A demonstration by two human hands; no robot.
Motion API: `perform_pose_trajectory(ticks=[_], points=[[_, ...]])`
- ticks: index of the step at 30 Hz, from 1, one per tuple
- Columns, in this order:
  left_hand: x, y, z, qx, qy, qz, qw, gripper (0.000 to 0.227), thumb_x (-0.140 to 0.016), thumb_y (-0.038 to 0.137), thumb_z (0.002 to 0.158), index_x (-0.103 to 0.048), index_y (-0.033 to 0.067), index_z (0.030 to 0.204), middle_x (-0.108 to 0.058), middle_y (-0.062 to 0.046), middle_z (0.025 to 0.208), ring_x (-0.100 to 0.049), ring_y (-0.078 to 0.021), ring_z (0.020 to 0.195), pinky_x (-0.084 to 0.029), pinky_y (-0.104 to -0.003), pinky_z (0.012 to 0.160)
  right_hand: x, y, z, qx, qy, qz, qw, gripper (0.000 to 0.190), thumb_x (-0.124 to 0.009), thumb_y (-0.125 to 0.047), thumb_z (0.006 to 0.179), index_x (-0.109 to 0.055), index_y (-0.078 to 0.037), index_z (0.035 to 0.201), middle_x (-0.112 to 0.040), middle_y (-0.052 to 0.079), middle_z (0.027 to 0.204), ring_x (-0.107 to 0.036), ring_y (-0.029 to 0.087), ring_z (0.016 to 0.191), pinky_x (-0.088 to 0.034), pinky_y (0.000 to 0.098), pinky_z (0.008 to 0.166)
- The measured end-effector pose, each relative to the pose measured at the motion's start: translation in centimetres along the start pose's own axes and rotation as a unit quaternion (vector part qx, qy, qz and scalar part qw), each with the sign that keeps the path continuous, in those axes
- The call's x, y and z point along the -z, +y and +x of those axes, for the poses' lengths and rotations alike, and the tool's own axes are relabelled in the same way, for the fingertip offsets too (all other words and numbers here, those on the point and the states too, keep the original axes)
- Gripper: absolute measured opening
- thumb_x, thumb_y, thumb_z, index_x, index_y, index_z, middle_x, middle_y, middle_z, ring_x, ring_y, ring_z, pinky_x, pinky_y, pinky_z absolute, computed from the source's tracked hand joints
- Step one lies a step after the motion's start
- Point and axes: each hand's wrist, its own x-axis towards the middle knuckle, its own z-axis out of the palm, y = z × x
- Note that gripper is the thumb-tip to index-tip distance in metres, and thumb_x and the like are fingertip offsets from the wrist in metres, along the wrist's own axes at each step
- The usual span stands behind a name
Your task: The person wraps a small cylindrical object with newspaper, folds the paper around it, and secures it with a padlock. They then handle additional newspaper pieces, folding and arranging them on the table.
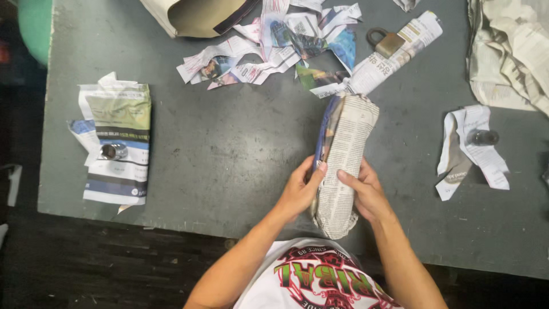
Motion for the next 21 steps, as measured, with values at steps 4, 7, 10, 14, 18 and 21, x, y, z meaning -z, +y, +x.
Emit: perform_pose_trajectory(ticks=[4, 7, 10, 14, 18, 21], points=[[1.9, 2.2, 1.4, 0.007, 0.017, 0.055, 0.998, 0.045, -0.052, 0.031, 0.105, -0.055, 0.0047, 0.142, -0.069, -0.008, 0.125, -0.068, -0.0148, 0.111, -0.058, -0.031, 0.088, -0.3, -1.1, -1.0, 0.022, 0.085, 0.003, 0.996, 0.055, -0.068, -0.006, 0.090, -0.053, -0.003, 0.142, -0.070, 0.010, 0.126, -0.067, 0.020, 0.112, -0.055, 0.0369, 0.096], [3.5, 4.4, 2.8, -0.077, 0.031, 0.156, 0.984, 0.044, -0.054, 0.029, 0.107, -0.057, 0.0029, 0.142, -0.071, -0.011, 0.125, -0.068, -0.0167, 0.111, -0.059, -0.032, 0.090, 0.9, -2.3, -2.1, 0.062, 0.156, -0.082, 0.982, 0.056, -0.066, -0.010, 0.091, -0.049, -0.004, 0.144, -0.069, 0.010, 0.128, -0.068, 0.021, 0.111, -0.055, 0.0360, 0.095], [3.1, 4.7, 3.2, -0.085, 0.004, 0.223, 0.971, 0.048, -0.058, 0.028, 0.103, -0.055, 0.0031, 0.144, -0.070, -0.012, 0.126, -0.066, -0.0192, 0.112, -0.056, -0.034, 0.090, 1.8, -3.1, -3.7, 0.170, 0.131, -0.239, 0.947, 0.056, -0.066, -0.013, 0.099, -0.045, -0.002, 0.149, -0.064, 0.011, 0.134, -0.062, 0.020, 0.120, -0.051, 0.0329, 0.101], [-0.1, 1.2, 2.6, -0.046, -0.048, 0.228, 0.971, 0.060, -0.063, 0.030, 0.100, -0.044, 0.0023, 0.149, -0.063, -0.013, 0.133, -0.061, -0.0204, 0.120, -0.052, -0.035, 0.096, 1.0, -2.1, -4.3, 0.184, 0.111, -0.389, 0.896, 0.060, -0.068, -0.016, 0.101, -0.049, -0.006, 0.156, -0.060, 0.018, 0.141, -0.056, 0.024, 0.128, -0.046, 0.0330, 0.107], [-0.6, -1.6, 2.6, -0.017, 0.039, 0.241, 0.970, 0.056, -0.062, 0.028, 0.098, -0.051, -0.0005, 0.145, -0.070, -0.015, 0.124, -0.068, -0.0185, 0.113, -0.053, -0.032, 0.097, -2.3, 0.4, -3.1, 0.165, 0.135, -0.423, 0.881, 0.074, -0.075, -0.021, 0.088, -0.043, -0.006, 0.152, -0.041, 0.020, 0.152, -0.052, 0.029, 0.132, -0.050, 0.0366, 0.100], [-0.2, -3.0, 2.2, 0.025, 0.036, 0.081, 0.996, 0.049, -0.056, 0.027, 0.104, -0.055, -0.0024, 0.143, -0.071, -0.013, 0.124, -0.066, -0.0155, 0.111, -0.052, -0.030, 0.097, -3.3, 0.7, -3.4, 0.180, 0.147, -0.451, 0.862, 0.084, -0.078, -0.022, 0.087, -0.035, -0.001, 0.156, -0.036, 0.022, 0.157, -0.044, 0.034, 0.142, -0.042, 0.0401, 0.111]])
